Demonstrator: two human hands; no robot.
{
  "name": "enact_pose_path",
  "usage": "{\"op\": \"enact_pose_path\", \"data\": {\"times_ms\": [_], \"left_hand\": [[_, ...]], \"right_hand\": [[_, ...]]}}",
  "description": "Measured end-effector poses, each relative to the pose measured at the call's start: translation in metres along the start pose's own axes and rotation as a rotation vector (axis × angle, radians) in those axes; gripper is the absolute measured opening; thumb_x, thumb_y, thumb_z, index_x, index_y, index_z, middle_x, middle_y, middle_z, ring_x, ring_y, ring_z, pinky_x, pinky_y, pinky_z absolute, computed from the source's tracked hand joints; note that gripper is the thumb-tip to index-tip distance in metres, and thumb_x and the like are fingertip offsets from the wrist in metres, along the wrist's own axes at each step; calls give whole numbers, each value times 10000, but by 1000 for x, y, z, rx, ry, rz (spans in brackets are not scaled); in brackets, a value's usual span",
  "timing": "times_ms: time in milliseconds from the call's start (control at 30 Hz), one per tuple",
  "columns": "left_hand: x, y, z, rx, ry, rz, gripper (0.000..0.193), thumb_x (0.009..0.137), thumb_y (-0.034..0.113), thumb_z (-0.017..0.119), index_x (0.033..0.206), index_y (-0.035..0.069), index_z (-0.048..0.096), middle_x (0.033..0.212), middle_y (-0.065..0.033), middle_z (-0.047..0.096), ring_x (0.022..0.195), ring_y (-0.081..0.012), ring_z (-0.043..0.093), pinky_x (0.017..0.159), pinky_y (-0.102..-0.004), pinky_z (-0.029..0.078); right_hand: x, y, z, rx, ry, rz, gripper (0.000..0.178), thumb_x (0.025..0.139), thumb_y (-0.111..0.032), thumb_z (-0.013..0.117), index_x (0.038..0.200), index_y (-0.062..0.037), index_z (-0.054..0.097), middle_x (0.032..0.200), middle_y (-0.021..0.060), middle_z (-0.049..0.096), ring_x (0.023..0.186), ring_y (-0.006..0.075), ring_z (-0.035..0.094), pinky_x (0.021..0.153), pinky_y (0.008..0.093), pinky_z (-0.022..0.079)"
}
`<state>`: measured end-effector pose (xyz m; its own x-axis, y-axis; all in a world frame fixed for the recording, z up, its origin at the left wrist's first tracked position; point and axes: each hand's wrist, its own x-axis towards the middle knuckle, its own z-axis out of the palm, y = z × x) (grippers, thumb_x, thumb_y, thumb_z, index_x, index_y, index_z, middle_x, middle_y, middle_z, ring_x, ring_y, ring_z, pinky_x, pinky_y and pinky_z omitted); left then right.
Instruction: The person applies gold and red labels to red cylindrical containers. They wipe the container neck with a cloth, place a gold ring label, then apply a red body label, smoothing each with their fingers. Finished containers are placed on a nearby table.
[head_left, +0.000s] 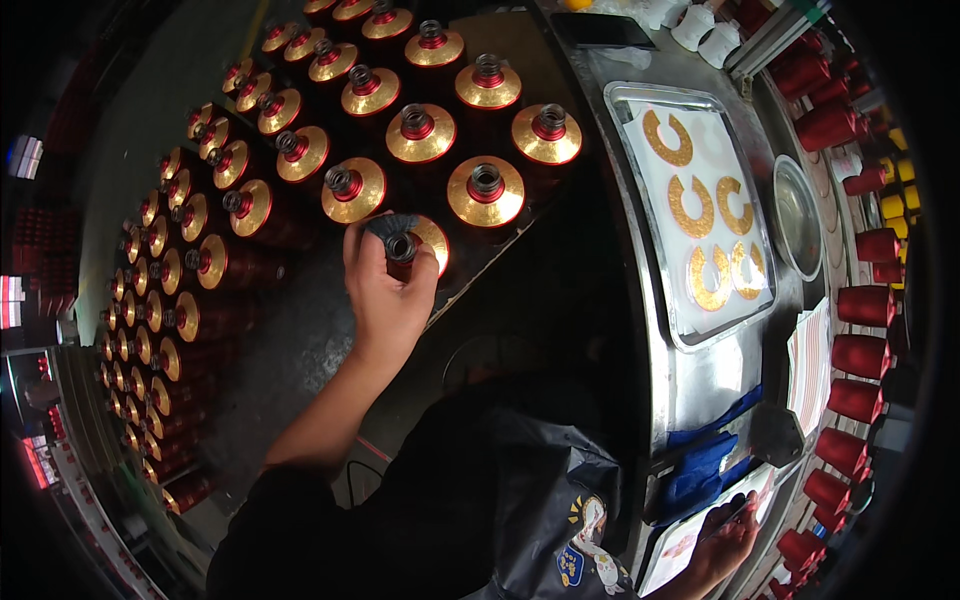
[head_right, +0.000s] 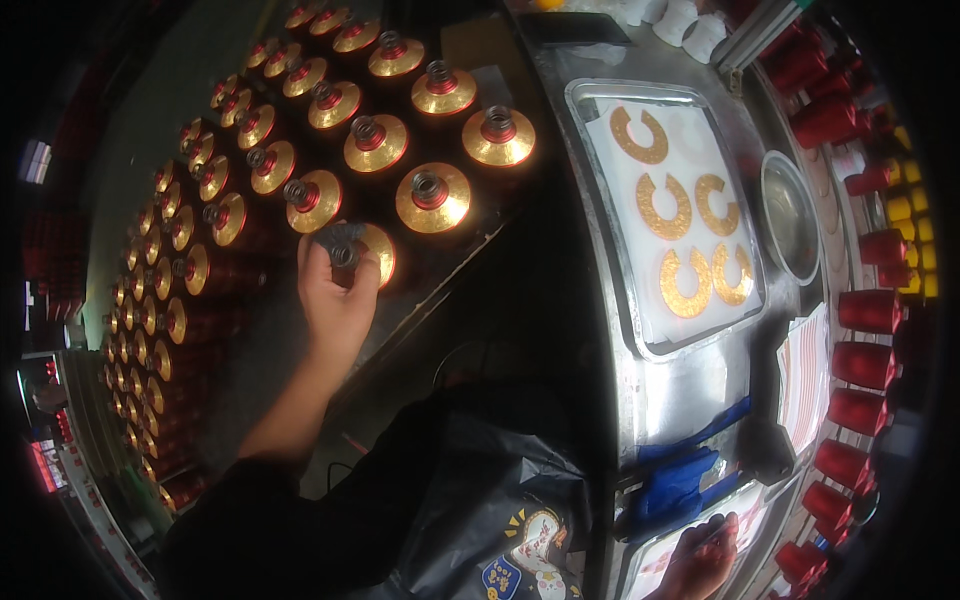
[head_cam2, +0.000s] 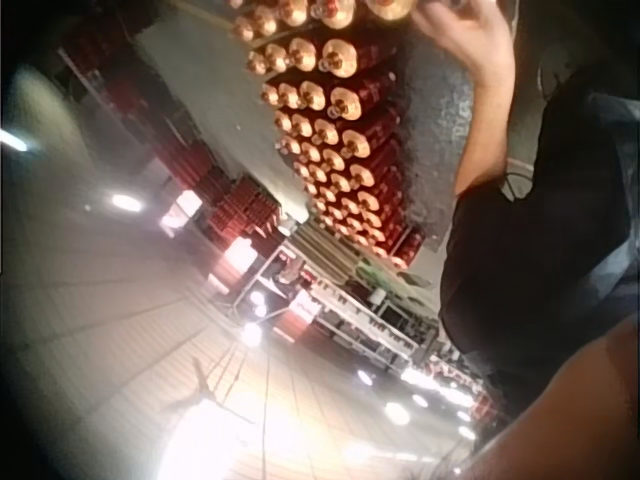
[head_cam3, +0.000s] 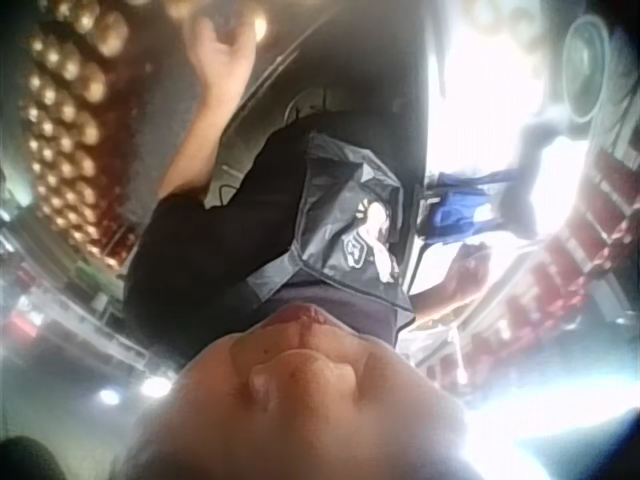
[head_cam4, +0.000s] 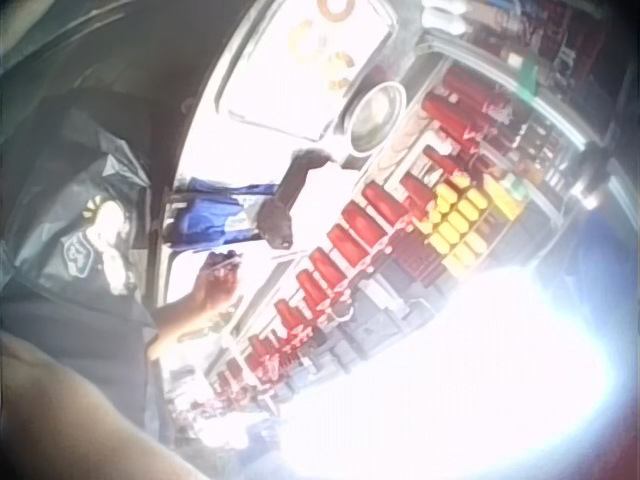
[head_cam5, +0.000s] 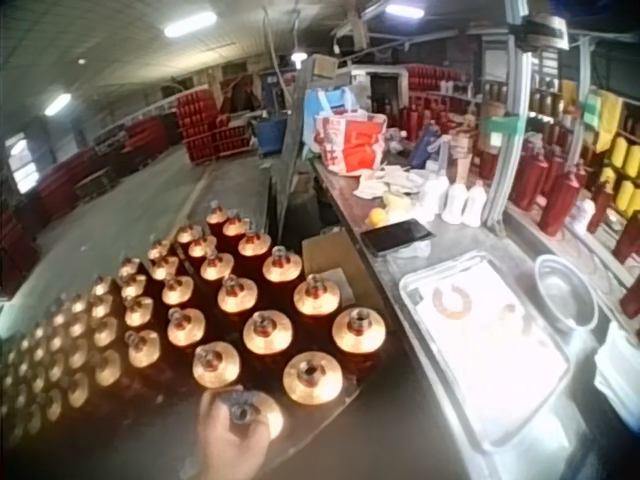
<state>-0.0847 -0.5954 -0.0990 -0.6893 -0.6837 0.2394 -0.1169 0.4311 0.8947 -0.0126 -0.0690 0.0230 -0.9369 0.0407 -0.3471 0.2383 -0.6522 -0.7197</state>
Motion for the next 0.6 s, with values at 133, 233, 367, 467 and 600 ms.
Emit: {"op": "enact_pose_path", "data": {"times_ms": [133, 233, 367, 467, 600], "left_hand": [[-1, 2, 0, 75, 10, 70, 295, 828, -37, 669, 1112, -14, 590, 1058, -114, 535, 770, -186, 578, 680, -300, 527], [-1, 2, -2, 172, 26, 108, 314, 833, 7, 679, 1139, 20, 608, 987, -78, 614, 855, -150, 623, 742, -294, 516], [-2, 5, -3, 199, 2, 50, 338, 843, 3, 679, 1166, 7, 579, 986, -114, 595, 815, -186, 615, 718, -322, 522], [-3, 3, -6, 205, -42, 68, 382, 847, -11, 680, 1202, -22, 540, 1008, -160, 544, 800, -220, 596, 689, -338, 527], [-2, -5, -17, 119, -81, 90, 457, 838, 37, 707, 1257, -24, 534, 1093, -180, 574, 877, -272, 636, 767, -368, 542]], "right_hand": [[-3, 0, -4, 21, -3, 18, 406, 1026, -160, 515, 1382, 30, 547, 1210, 152, 706, 1168, 286, 656, 927, 337, 551], [-2, -1, -8, 26, -9, 27, 414, 1024, -166, 517, 1390, 28, 541, 1214, 157, 703, 1178, 282, 651, 914, 325, 552], [-1, -3, -7, -7, 30, -7, 427, 1018, -169, 525, 1400, 21, 531, 1213, 159, 702, 1126, 258, 669, 859, 296, 557], [0, -3, -9, 8, 26, 17, 432, 1015, -169, 529, 1405, 17, 527, 1210, 158, 704, 1075, 238, 683, 822, 282, 558], [0, -4, -9, 6, -6, 46, 426, 1014, -164, 530, 1401, 16, 531, 1201, 151, 708, 1057, 230, 690, 818, 283, 556]]}}
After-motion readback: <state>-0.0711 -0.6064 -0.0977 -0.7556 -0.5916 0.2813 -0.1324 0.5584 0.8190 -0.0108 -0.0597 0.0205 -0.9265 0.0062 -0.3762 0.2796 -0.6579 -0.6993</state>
